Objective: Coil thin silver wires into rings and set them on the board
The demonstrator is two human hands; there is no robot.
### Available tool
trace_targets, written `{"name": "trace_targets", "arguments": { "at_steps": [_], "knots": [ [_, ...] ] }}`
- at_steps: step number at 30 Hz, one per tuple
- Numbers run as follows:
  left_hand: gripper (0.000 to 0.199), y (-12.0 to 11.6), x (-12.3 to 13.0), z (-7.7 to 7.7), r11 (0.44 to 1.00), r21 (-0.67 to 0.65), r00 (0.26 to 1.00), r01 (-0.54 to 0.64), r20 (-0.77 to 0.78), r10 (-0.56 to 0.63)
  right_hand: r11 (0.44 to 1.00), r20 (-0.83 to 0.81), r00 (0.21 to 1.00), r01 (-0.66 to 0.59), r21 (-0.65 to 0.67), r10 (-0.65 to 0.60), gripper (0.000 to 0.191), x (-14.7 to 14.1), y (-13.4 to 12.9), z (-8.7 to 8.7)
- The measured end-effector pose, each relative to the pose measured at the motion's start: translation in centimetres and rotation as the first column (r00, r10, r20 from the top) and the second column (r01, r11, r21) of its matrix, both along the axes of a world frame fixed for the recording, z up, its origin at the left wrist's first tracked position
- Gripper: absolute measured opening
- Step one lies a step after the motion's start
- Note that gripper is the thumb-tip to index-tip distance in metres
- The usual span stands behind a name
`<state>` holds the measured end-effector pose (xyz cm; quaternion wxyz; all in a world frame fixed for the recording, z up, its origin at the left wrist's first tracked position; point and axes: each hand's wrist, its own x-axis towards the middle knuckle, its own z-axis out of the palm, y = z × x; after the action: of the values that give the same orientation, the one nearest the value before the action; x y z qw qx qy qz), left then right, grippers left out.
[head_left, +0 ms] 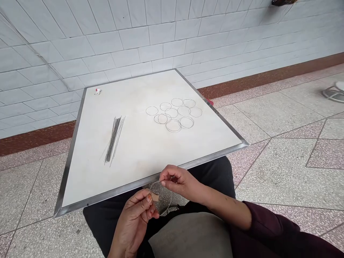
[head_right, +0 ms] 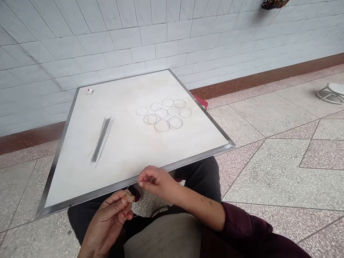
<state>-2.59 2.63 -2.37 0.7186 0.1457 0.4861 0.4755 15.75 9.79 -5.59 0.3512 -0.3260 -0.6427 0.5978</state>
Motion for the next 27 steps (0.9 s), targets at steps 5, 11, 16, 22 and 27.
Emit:
{"name": "trace_targets", "arguments": {
  "at_steps": [5,11,16,22,27],
  "knots": [
    [0.016,-0.2,0.0,-0.1,1.000,0.007,0.999,0.018,0.027,-0.018,0.964,0.037,0.999,0.029,0.263,-0.040,0.009,-0.1,-0.1,-0.1],
    [0.014,-0.4,-0.1,0.1,0.999,-0.001,0.998,0.045,0.033,-0.045,0.951,0.069,0.998,-0.032,0.307,0.011,0.018,-0.1,-0.2,-0.2],
    [0.015,-0.7,0.4,0.3,0.996,-0.017,0.995,0.092,0.032,-0.092,0.944,-0.025,0.993,-0.099,0.315,0.112,0.019,-0.5,-0.5,0.0],
    [0.012,-0.8,0.6,0.0,0.990,-0.006,0.984,0.138,0.114,-0.137,0.898,0.001,0.971,-0.221,0.381,0.239,0.027,0.1,-0.2,0.4],
    [0.014,-0.9,0.7,-0.2,0.987,-0.039,0.977,0.159,0.153,-0.151,0.847,0.056,0.960,-0.270,0.459,0.275,0.026,0.7,0.4,0.4]
  ]
}}
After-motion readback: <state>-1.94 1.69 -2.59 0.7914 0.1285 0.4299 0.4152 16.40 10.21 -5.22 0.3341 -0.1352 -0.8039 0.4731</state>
